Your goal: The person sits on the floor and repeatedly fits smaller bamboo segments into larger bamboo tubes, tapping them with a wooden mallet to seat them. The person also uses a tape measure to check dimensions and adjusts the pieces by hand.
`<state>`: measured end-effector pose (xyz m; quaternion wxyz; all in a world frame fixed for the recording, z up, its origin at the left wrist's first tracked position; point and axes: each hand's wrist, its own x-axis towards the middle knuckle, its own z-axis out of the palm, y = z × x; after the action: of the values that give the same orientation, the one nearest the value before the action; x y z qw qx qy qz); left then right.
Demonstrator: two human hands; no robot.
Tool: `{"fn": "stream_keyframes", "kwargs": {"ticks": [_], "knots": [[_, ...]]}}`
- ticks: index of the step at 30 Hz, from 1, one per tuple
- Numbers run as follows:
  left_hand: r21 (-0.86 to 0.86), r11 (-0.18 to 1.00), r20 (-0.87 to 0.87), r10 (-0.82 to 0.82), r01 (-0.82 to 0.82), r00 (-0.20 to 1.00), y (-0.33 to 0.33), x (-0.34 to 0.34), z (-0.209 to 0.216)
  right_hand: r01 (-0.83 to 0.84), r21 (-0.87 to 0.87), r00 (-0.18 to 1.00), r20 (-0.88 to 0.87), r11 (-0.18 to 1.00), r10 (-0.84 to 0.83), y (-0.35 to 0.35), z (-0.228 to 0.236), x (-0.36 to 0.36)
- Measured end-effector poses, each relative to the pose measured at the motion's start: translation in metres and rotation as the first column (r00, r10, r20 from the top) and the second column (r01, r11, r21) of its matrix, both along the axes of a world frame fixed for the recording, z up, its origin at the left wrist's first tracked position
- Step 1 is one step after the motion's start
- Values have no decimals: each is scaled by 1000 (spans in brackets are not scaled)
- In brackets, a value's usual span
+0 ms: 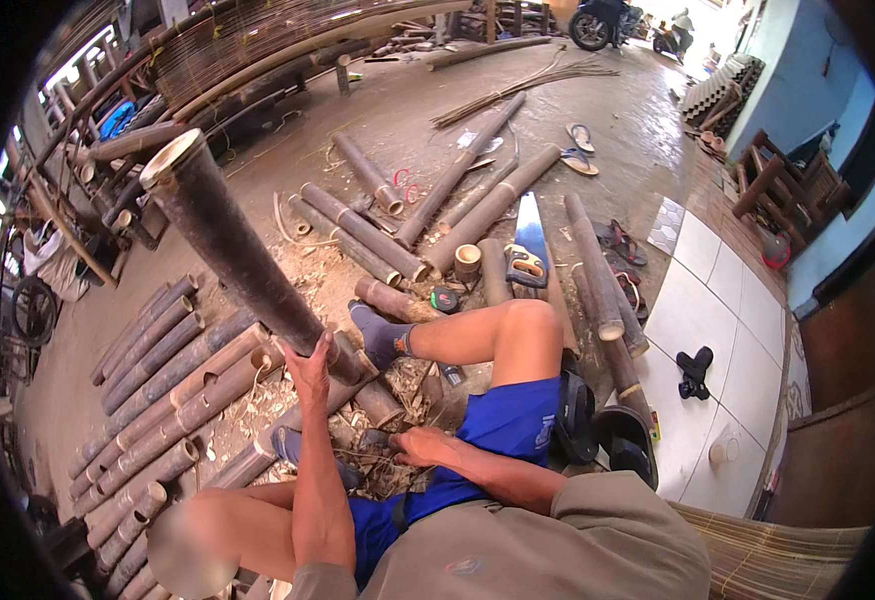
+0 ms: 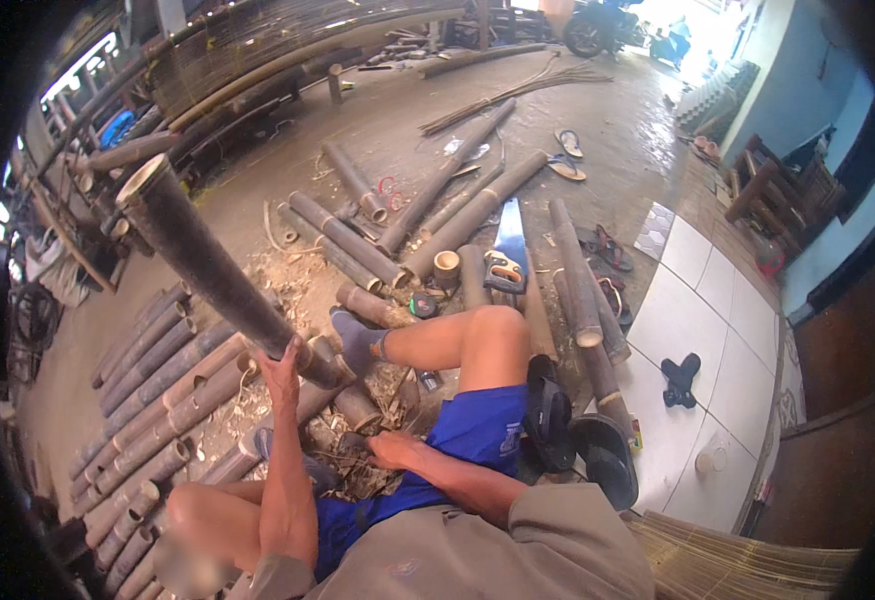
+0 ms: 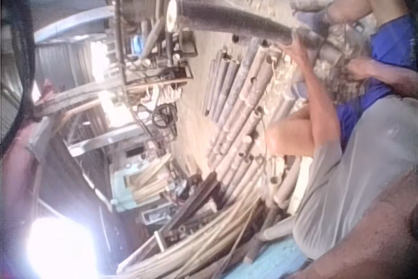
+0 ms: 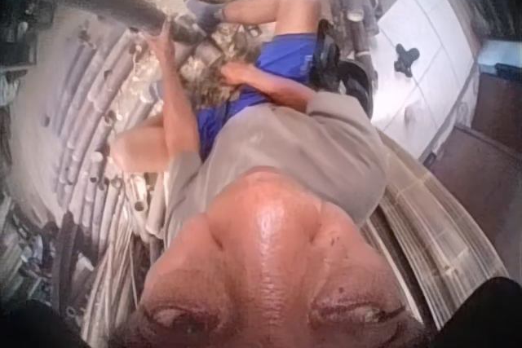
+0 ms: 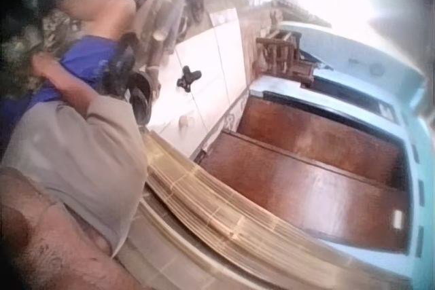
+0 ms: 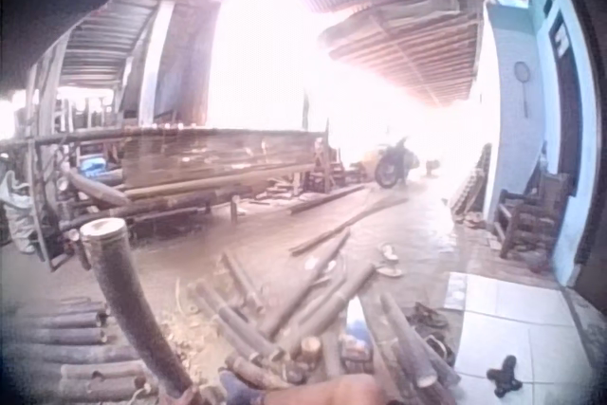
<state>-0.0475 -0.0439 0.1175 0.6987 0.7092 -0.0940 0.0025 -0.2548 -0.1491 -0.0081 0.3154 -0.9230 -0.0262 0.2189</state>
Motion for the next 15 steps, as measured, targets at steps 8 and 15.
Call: {"fn": "stream_keyframes", "kwargs": {"ticks": [8, 15], "knots": [[-13, 1000, 48, 0, 0, 999, -7, 1, 3, 26, -11, 1000, 15, 1000, -26, -4, 16, 2], [-54, 999, 46, -8, 10, 999, -5, 3, -3, 17, -14, 1000, 22, 1000, -17, -3, 18, 2]]}}
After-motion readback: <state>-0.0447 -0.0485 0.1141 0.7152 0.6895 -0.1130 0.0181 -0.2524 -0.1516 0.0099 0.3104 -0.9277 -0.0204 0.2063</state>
